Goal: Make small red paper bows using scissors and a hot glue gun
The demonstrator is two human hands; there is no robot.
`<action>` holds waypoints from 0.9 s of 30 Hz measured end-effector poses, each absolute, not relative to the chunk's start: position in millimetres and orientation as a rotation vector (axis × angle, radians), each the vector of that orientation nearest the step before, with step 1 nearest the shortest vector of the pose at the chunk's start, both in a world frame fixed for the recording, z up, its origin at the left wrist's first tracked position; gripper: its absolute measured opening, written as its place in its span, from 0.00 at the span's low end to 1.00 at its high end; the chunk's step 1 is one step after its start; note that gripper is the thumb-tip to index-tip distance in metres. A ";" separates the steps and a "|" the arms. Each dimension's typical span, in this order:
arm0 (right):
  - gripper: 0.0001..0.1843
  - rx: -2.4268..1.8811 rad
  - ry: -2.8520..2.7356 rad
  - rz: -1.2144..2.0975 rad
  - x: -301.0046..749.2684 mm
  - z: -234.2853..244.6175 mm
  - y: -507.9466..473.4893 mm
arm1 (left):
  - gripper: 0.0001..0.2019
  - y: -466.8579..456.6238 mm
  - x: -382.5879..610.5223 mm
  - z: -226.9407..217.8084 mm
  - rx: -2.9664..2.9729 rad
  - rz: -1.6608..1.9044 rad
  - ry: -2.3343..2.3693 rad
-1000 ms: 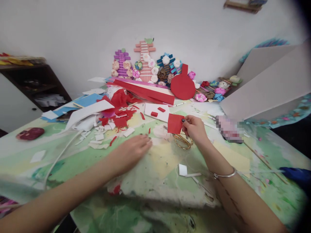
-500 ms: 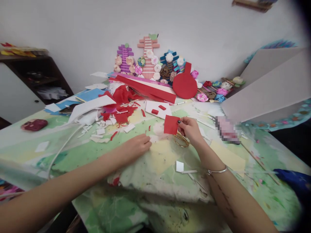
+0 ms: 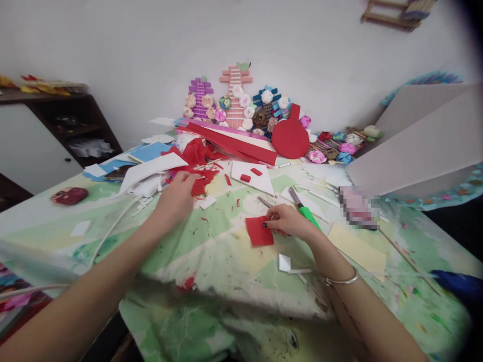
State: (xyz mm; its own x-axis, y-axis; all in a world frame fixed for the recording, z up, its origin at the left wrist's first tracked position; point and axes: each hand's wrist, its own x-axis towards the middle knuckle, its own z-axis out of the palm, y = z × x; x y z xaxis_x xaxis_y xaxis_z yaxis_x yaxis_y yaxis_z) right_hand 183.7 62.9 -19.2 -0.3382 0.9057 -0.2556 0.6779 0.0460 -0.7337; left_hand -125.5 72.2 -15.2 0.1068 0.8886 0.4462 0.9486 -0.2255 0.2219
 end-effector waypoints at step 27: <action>0.16 -0.836 -2.850 0.375 35.7 -10.2 123.5 | 0.09 -59.0 -32.1 -14.8 -3.070 -0.703 -1.017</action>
